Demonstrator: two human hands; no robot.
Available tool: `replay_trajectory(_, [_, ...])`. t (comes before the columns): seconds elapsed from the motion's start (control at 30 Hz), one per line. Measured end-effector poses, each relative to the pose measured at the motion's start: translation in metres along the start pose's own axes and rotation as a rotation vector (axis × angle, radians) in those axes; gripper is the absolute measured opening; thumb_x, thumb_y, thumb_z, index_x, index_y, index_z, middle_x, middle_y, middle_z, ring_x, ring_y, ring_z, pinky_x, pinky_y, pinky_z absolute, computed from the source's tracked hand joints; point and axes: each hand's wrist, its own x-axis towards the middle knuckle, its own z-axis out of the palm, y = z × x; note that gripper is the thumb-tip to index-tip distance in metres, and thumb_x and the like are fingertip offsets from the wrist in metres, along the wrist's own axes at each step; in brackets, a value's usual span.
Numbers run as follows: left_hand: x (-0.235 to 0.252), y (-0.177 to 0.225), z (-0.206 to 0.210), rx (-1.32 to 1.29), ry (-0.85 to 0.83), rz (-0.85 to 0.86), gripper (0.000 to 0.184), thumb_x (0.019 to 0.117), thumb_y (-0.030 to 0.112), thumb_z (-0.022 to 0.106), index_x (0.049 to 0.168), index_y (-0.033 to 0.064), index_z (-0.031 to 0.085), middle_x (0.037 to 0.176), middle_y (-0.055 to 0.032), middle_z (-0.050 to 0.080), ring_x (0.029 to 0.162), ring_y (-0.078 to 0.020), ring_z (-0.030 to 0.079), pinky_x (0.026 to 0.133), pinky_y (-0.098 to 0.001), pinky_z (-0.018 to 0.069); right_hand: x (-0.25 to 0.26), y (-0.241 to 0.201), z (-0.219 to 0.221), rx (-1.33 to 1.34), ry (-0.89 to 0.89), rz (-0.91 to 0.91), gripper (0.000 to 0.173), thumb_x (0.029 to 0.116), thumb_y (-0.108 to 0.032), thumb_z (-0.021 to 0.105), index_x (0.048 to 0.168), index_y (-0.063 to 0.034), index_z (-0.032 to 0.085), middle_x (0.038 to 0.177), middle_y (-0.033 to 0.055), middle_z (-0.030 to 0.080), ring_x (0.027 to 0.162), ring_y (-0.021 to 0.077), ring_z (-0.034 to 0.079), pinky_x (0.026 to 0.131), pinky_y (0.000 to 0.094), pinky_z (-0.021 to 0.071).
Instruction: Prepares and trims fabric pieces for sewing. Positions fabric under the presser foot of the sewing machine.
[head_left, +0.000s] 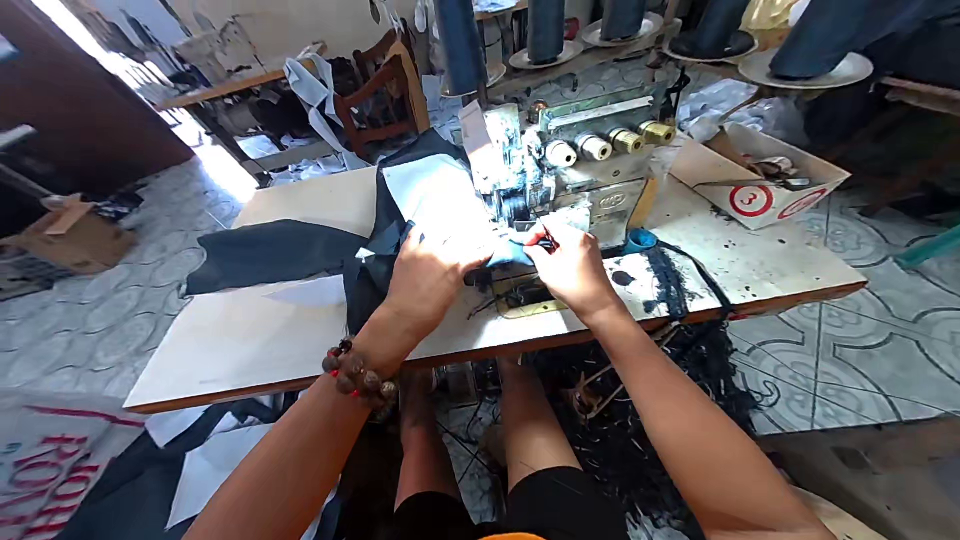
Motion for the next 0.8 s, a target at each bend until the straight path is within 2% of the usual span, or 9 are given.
replay_trajectory(0.07, [0.015,-0.002,-0.009,-0.058,-0.093,-0.108,0.042,0.0935,-0.007,0.06,0.123,0.0178,0.076,0.11,-0.0171,0.074,0.104,-0.0407,0.069,0.092,-0.0582,0.0518,0.014,0.004,0.008,-0.061,0.036,0.018,0.012,0.0931,-0.001,0.063,0.101,0.0031,0.07,0.096,0.0192,0.071,0.088,0.0325,0.07,0.079,0.0508,0.0555])
replay_trajectory(0.17, [0.047,-0.017,-0.017,-0.095,-0.377,-0.283,0.043,0.1021,0.003,0.051,0.134,0.0242,0.069,0.125,-0.0169,0.07,0.115,-0.0421,0.066,0.091,-0.0636,0.0512,0.022,0.01,0.017,-0.12,0.101,0.018,0.014,0.0956,-0.003,0.06,0.104,0.0025,0.069,0.101,0.0203,0.07,0.09,0.0344,0.071,0.078,0.0515,0.0561])
replay_trajectory(0.3, [0.069,-0.046,0.001,-0.08,-0.427,-0.274,0.034,0.1009,0.006,0.053,0.131,0.0104,0.068,0.128,-0.022,0.066,0.121,-0.0449,0.062,0.094,-0.0664,0.0486,0.004,0.007,0.006,-0.139,0.022,0.086,0.031,0.0956,-0.003,0.063,0.126,0.0006,0.06,0.114,0.0242,0.068,0.102,0.0409,0.069,0.083,0.058,0.0552])
replay_trajectory(0.37, [0.067,-0.055,0.011,-0.103,-0.347,-0.291,0.041,0.1009,0.005,0.053,0.139,0.0148,0.064,0.134,-0.0228,0.063,0.124,-0.0454,0.06,0.098,-0.0652,0.0477,-0.014,0.004,-0.011,-0.176,-0.068,0.118,0.045,0.0979,-0.017,0.069,0.137,-0.0014,0.052,0.128,0.0252,0.06,0.106,0.0411,0.066,0.084,0.0577,0.0553])
replay_trajectory(0.43, [0.051,-0.061,0.024,-0.191,-0.178,-0.36,0.046,0.0997,0.003,0.053,0.143,0.0168,0.061,0.138,-0.0267,0.057,0.121,-0.0481,0.06,0.097,-0.0634,0.0492,-0.027,-0.001,-0.025,-0.191,-0.163,0.172,0.053,0.0999,-0.034,0.068,0.137,0.0006,0.05,0.132,0.0265,0.053,0.107,0.04,0.064,0.086,0.0564,0.0544])
replay_trajectory(0.53, [0.008,-0.041,0.021,-0.362,0.074,-0.543,0.046,0.1,0.006,0.06,0.145,0.0137,0.059,0.134,-0.0282,0.056,0.112,-0.044,0.062,0.094,-0.056,0.0512,-0.032,-0.014,-0.033,-0.168,-0.236,0.118,0.033,0.1036,-0.026,0.062,0.122,0.0012,0.063,0.113,0.0203,0.06,0.094,0.0313,0.065,0.081,0.0494,0.0554])
replay_trajectory(0.63, [-0.023,-0.02,0.02,-0.366,0.204,-0.532,0.05,0.0989,0.006,0.062,0.147,0.0152,0.056,0.133,-0.0249,0.054,0.11,-0.0384,0.063,0.092,-0.0484,0.0536,-0.014,-0.039,-0.029,-0.278,-0.297,0.105,0.024,0.1009,-0.024,0.065,0.109,-0.0016,0.067,0.088,0.0178,0.069,0.082,0.0358,0.068,0.071,0.0572,0.0529])
replay_trajectory(0.73, [-0.033,-0.015,0.027,-0.33,0.29,-0.456,0.044,0.0985,0.006,0.064,0.142,0.0114,0.06,0.131,-0.0245,0.054,0.111,-0.039,0.062,0.091,-0.0489,0.0545,0.02,-0.075,-0.013,-0.521,-0.51,0.198,0.029,0.1063,-0.028,0.054,0.118,-0.002,0.06,0.102,0.0213,0.068,0.101,0.0414,0.068,0.079,0.0589,0.0519])
replay_trajectory(0.8, [-0.036,-0.016,0.032,-0.313,0.321,-0.418,0.036,0.0982,0.007,0.065,0.134,0.0061,0.066,0.128,-0.0242,0.055,0.111,-0.0382,0.061,0.091,-0.0483,0.0545,0.035,-0.088,0.002,-0.618,-0.613,0.207,0.033,0.1082,-0.029,0.049,0.124,-0.0013,0.057,0.106,0.0214,0.068,0.104,0.0405,0.068,0.081,0.0568,0.0532])
